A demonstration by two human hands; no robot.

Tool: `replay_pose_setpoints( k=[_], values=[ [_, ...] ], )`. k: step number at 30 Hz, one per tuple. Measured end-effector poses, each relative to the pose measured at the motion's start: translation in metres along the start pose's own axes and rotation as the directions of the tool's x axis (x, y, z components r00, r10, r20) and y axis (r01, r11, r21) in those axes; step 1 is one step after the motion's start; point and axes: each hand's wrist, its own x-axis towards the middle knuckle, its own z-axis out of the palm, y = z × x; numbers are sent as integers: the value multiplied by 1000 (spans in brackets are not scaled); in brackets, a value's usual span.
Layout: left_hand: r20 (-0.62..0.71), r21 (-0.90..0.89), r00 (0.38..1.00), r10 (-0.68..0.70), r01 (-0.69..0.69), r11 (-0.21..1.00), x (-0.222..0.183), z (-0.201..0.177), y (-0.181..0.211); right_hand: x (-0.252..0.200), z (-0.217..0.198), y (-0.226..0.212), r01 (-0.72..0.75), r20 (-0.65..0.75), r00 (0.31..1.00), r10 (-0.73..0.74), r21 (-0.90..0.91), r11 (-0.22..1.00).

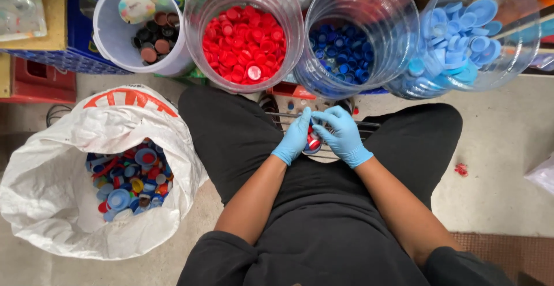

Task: The person sits cross-legged on the floor and sorts plastic bottle caps by color. They pick caps from a large white sack, separate them by hand, and place them into clear containers filled with red, blue, and other colored caps.

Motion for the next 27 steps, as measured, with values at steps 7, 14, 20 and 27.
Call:
replay_pose_setpoints(
  k=[7, 14, 20, 27],
  values=[
    [19, 162, 997, -71, 67, 984, 15, -3, -18, 13, -27, -15, -200, 256, 950, 180, 56, 978],
    [1, 97, 1000, 8, -8, 995, 32, -6, -44, 3, -7, 5, -46, 131, 991, 38, 63, 997],
    [25, -169, 1000, 1, 3, 986, 12, -5, -8, 6, -1, -2, 11, -4, 1000, -11, 38, 999],
    [-10, -543, 994, -107, 85, 835, 43, -13, -61, 13, 17, -3, 232, -65, 969, -237, -76, 970]
  ],
)
